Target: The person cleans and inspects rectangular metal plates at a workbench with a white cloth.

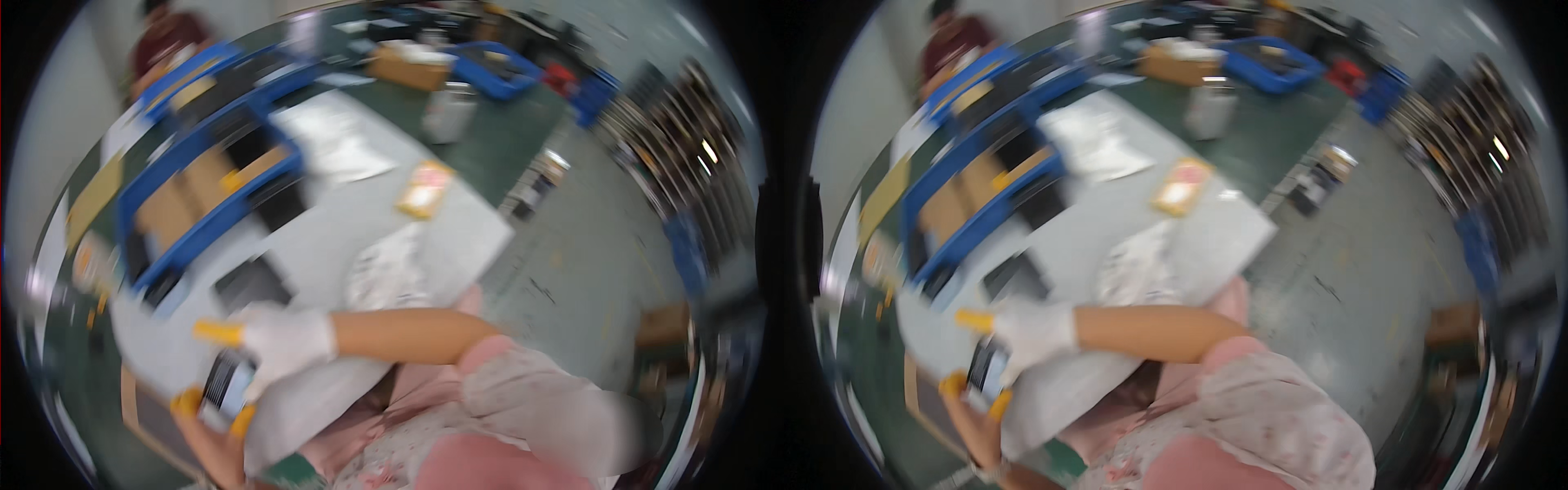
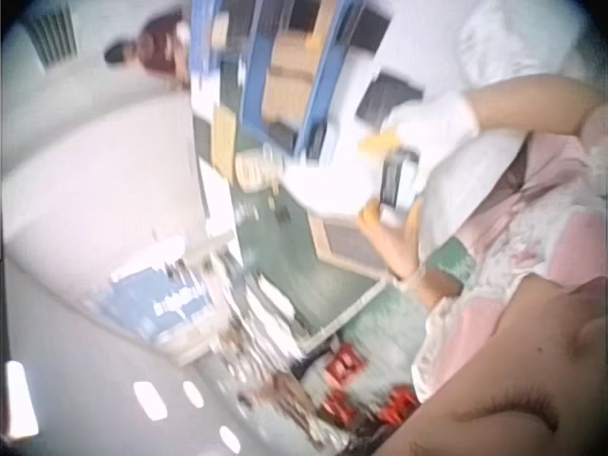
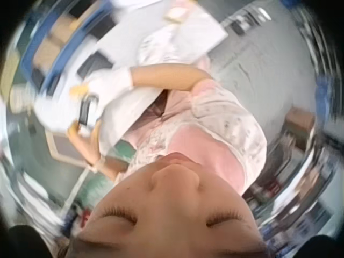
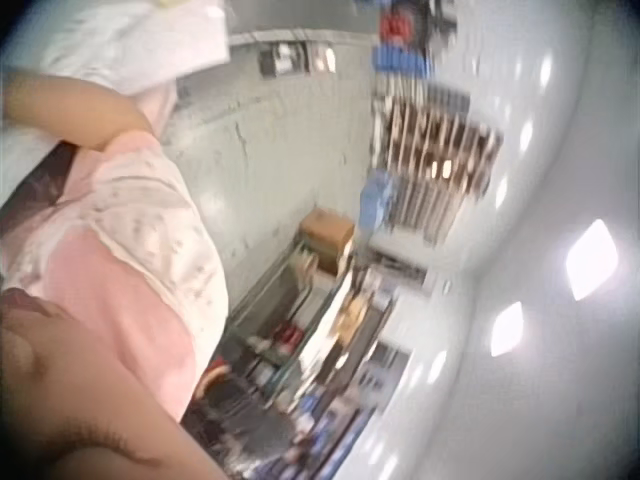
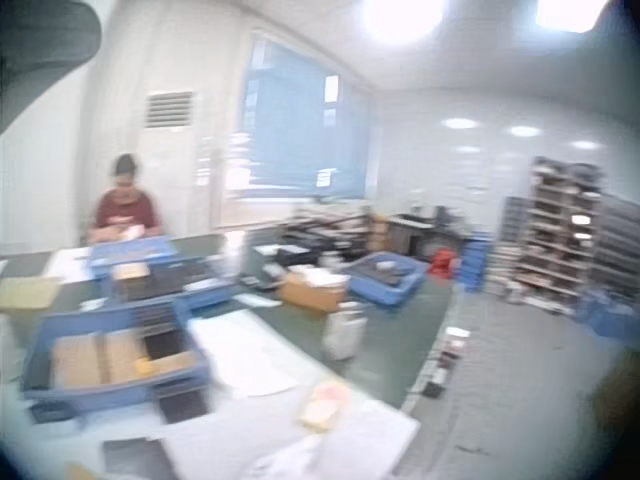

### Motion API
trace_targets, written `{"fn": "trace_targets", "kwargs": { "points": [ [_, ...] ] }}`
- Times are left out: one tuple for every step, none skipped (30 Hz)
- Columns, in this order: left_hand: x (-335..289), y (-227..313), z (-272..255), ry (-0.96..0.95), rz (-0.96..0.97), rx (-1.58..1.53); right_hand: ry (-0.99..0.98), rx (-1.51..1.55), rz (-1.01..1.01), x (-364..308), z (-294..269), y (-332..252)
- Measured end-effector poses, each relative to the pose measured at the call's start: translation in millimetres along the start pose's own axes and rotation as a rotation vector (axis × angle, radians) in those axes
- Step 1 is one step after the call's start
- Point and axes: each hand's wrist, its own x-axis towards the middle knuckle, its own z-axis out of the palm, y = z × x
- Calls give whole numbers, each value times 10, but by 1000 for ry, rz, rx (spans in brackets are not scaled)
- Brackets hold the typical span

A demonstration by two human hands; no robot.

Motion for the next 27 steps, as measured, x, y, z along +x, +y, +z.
{"fn": "trace_targets", "kwargs": {
  "points": [
    [-31,-78,-3,-10,-66,58,115,71,-31,-10,85,13],
    [51,35,-9,-134,-222,61,53,29,-38,-2,147,85],
    [72,147,-63,-263,-395,106,-23,17,-48,22,225,179],
    [71,120,-65,-239,-385,95,-44,-28,-2,24,228,174],
    [102,74,1,-226,-373,76,-61,-71,57,-25,166,162],
    [151,59,38,-234,-266,153,-2,-107,24,-98,117,160],
    [191,35,56,-223,-166,233,45,-140,-23,-154,96,178],
    [185,-27,39,-253,-117,218,89,-163,8,-138,140,270],
    [156,-120,1,-210,-121,188,-1,-197,16,-64,209,394],
    [152,-175,-27,-163,-140,162,-105,-221,19,-41,198,408],
    [154,-202,-31,-178,-125,159,-88,-223,32,-62,202,424],
    [156,-226,-39,-180,-103,162,-6,-158,4,-88,198,380],
    [162,-256,-40,-180,-85,165,73,-93,-26,-100,193,356],
    [169,-284,-46,-179,-70,169,79,-92,-22,-91,193,361],
    [183,-305,-38,-177,-53,170,86,-82,-25,-85,191,377],
    [189,-322,-37,-173,-37,171,92,-72,-28,-77,195,396],
    [189,-337,-43,-168,-22,172,95,-74,-25,-66,209,417],
    [189,-360,-51,-164,-7,173,105,-96,-35,-42,241,444],
    [188,-372,-55,-158,7,175,114,-118,-46,-21,266,465],
    [186,-387,-50,-152,21,176,116,-120,-43,-2,278,475],
    [184,-405,-46,-146,33,178,73,-170,-8,22,293,480],
    [182,-416,-47,-139,46,179,30,-219,27,42,310,490],
    [179,-425,-49,-131,58,181,30,-220,28,61,333,515],
    [179,-433,-40,-124,70,182,19,-239,22,70,346,541],
    [180,-438,-35,-116,82,182,8,-259,15,69,354,558],
    [180,-442,-33,-107,93,183,7,-260,16,57,364,563],
    [182,-445,-31,-98,104,184,43,-254,-8,41,368,551]
  ]
}}
